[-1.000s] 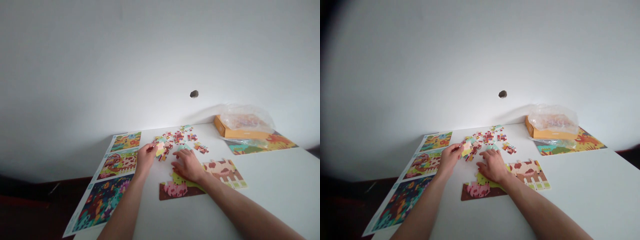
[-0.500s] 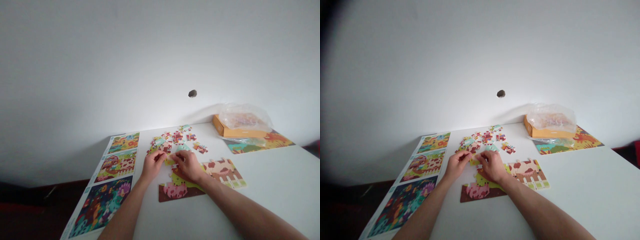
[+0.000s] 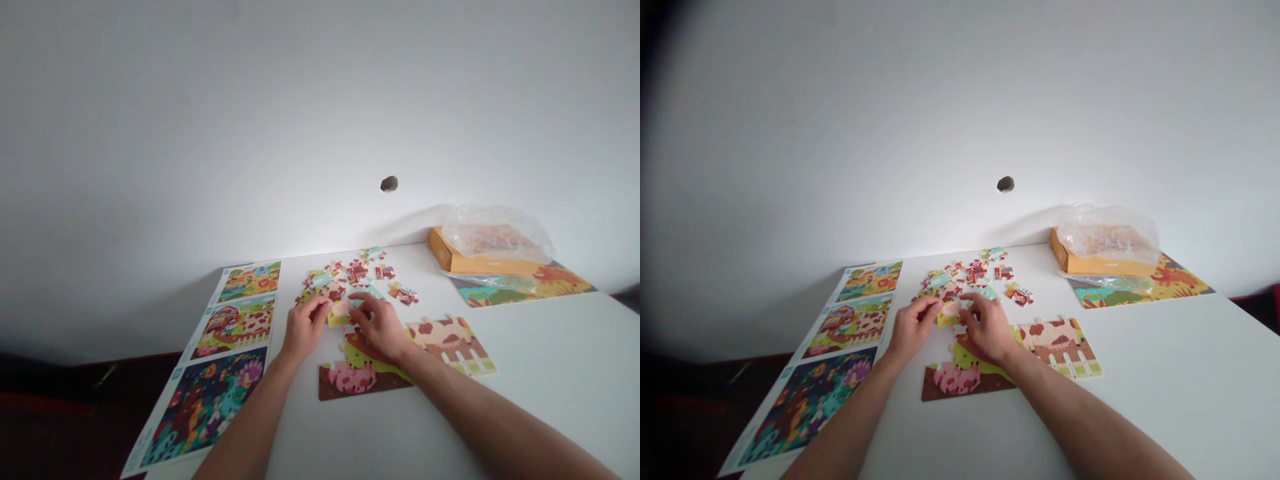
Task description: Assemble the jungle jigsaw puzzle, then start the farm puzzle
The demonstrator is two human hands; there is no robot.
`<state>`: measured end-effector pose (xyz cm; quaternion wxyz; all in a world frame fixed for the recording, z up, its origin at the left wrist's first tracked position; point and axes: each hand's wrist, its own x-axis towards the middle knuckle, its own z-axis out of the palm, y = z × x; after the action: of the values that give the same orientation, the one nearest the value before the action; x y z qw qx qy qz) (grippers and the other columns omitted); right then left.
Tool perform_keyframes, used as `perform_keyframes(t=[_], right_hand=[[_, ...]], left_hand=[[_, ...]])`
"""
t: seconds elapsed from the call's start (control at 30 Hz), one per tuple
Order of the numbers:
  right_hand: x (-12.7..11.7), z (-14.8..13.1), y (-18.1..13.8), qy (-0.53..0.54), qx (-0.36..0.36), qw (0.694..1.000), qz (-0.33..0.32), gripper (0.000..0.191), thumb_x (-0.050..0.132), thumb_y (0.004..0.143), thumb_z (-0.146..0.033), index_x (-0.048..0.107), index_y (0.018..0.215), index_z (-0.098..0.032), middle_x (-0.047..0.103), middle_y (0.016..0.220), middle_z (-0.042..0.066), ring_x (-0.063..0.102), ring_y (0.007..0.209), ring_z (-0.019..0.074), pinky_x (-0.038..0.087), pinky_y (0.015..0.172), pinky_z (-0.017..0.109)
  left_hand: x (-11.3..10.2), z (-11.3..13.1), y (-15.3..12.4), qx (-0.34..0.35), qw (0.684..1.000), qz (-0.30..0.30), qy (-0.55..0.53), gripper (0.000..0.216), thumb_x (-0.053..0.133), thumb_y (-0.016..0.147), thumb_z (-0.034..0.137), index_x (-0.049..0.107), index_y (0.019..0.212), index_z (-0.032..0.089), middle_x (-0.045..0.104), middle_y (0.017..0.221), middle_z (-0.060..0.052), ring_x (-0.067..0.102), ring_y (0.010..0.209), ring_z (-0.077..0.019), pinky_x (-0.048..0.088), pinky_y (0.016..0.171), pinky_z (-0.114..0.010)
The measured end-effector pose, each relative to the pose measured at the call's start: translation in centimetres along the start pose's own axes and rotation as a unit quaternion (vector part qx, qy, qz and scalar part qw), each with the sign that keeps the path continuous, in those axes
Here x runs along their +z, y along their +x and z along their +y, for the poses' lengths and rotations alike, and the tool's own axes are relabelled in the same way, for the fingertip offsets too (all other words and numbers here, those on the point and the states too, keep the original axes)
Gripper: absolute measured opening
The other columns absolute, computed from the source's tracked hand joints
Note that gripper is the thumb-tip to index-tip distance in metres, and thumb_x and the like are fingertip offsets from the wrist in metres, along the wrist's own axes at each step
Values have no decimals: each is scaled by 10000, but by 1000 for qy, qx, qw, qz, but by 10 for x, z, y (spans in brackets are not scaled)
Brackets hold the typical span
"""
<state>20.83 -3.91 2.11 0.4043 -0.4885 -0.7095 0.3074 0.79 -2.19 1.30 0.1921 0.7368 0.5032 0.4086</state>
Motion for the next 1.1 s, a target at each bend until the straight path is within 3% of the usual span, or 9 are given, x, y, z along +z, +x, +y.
perform_keyframes(t=[0.13,0.63,1.1], right_hand=[[-3,-2,-1,9,-18,1000,-15,402,513,898,-208,544,1298,-236,679,735,-30,580,659,136,433,731,272],[-1,3,2,-7,-22,1000,-19,356,527,911,-224,601,1258,-247,684,770,-18,579,704,141,433,726,268],[4,10,1,-60,-64,995,-40,297,610,885,-216,646,1174,-277,689,826,-11,585,817,166,394,832,314]], left_hand=[[-3,-3,1,-41,998,41,0,247,516,908,380,659,864,183,662,697,6,599,610,-128,432,582,-199],[-7,-9,3,-53,998,32,-7,262,533,895,379,677,854,164,662,692,3,597,609,-126,429,591,-195],[-14,-6,1,-39,995,-74,-45,254,533,882,333,626,740,144,563,604,17,507,550,-103,361,537,-190]])
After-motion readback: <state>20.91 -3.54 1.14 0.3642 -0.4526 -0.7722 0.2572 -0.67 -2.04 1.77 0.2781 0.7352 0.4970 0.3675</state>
